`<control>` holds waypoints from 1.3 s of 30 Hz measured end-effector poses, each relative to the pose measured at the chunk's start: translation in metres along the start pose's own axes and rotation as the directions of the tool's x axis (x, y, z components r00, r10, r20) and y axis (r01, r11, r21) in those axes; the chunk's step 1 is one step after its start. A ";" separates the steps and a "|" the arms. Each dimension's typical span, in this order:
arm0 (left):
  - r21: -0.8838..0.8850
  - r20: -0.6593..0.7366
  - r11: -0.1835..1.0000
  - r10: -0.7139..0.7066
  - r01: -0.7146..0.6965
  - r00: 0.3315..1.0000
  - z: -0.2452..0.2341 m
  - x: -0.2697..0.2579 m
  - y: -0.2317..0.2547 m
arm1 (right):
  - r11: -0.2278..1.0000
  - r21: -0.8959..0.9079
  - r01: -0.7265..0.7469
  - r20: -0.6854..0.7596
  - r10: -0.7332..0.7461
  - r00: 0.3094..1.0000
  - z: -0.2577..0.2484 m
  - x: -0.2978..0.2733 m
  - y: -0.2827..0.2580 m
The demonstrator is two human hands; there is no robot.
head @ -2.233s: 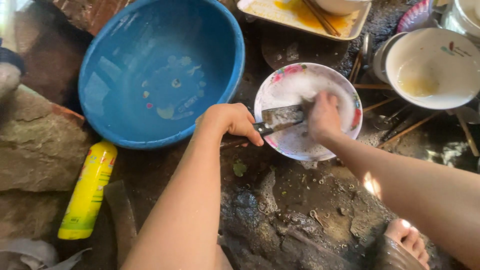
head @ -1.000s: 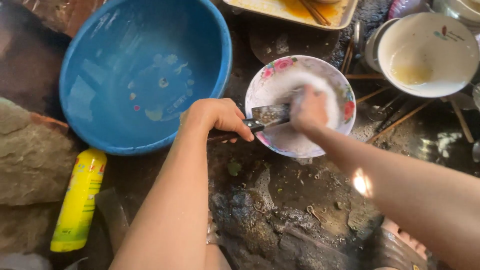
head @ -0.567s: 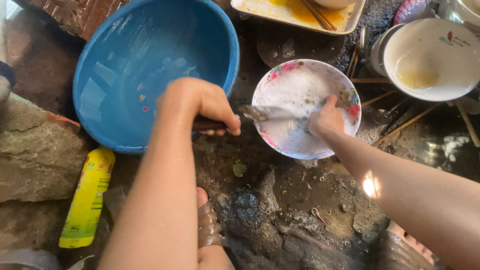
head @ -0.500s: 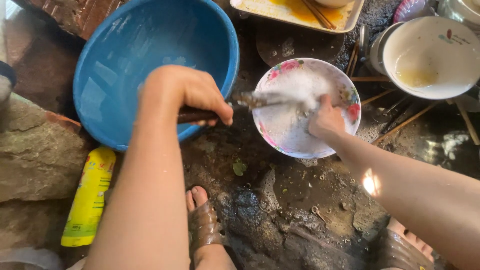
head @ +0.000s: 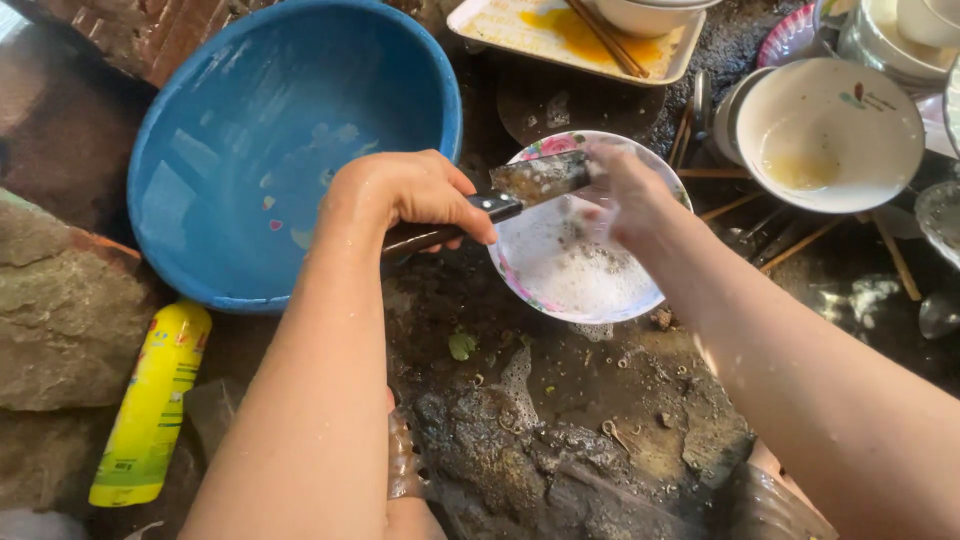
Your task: Washing a wooden cutting board and various dishes in an outdoor basin area.
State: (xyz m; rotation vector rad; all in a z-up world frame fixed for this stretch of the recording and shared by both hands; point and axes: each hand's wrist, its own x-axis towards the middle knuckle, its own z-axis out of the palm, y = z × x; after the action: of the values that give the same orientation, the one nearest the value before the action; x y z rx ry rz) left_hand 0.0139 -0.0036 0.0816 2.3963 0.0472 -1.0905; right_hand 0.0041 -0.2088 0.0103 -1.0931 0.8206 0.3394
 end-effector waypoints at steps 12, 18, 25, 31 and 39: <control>-0.421 0.272 0.905 0.180 -0.051 0.945 0.017 0.006 -0.002 | 0.833 0.527 -0.169 0.135 0.114 0.984 0.045 0.020 0.004; -0.706 0.130 0.696 0.310 -0.132 0.942 0.028 0.026 -0.027 | 0.942 0.309 -0.131 0.054 0.120 0.991 0.058 -0.026 -0.024; -0.886 -0.194 0.399 0.144 -0.237 0.970 -0.001 0.026 -0.101 | 0.995 0.098 0.026 0.158 -0.042 0.987 0.056 0.032 0.004; -0.985 -0.171 0.072 -0.202 -0.159 0.964 -0.006 0.076 -0.160 | 0.996 -0.060 -0.059 0.082 0.063 0.995 0.048 0.046 0.031; -0.674 -0.117 -0.639 -0.405 -0.372 0.907 -0.021 0.129 -0.204 | 0.996 -0.088 -0.020 0.051 0.025 0.998 0.031 0.049 0.028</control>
State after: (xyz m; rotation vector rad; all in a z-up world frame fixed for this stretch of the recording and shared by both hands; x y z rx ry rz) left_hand 0.0689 0.1620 -0.0866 0.3782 0.9237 0.1084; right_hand 0.0326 -0.1760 -0.0369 -1.1530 0.7785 0.4242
